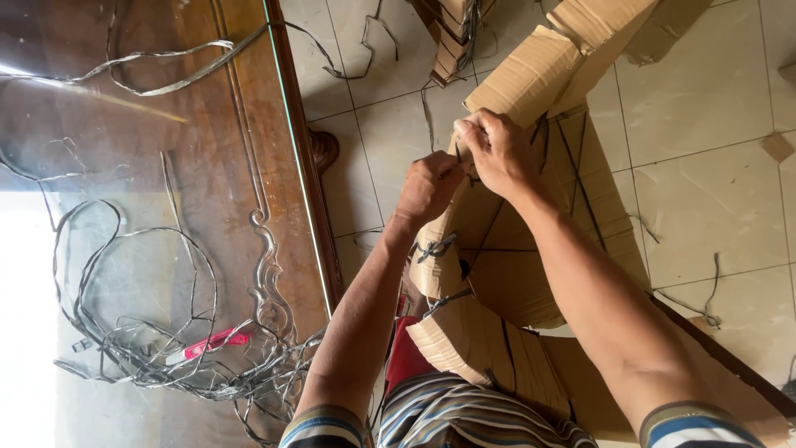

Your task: The person ties strips of material around stacked cardboard pieces to form a curved structure. They repeatedly pick up strips, wrap them around the cardboard, and tie knots to secure the pieces together.

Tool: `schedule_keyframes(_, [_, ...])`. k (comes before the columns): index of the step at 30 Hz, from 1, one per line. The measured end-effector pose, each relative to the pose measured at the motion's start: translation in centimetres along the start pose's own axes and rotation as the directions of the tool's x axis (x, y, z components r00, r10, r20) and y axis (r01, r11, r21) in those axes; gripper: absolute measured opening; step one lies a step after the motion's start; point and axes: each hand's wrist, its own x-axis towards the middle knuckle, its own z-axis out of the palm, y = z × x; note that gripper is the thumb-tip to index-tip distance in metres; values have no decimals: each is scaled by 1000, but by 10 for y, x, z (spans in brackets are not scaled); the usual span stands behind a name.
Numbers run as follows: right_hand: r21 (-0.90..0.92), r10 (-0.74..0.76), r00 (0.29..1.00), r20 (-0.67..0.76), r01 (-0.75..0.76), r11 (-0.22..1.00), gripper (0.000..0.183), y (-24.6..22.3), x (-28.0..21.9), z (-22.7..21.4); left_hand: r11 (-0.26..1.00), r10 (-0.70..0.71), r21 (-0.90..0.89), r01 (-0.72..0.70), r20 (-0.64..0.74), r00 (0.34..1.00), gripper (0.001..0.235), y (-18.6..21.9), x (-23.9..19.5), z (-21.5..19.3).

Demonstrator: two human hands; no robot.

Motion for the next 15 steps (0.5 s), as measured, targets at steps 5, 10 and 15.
schedule_keyframes(5, [-1,-1,1000,12,1,1000,19,-61,-30,-14,994,-73,-80,70,-27,997,22,-10,0,4])
schedule_keyframes(10, [-34,-41,992,-119,37,999,7,-4,-46,14,988,-150,-59,145,-74,986,23,10,-1,-5])
schedule_keyframes(15, [24,21,987,-159,-17,1000,11,-32,-63,10,940,-264,-245,237,-83,961,20,31,-7,-8])
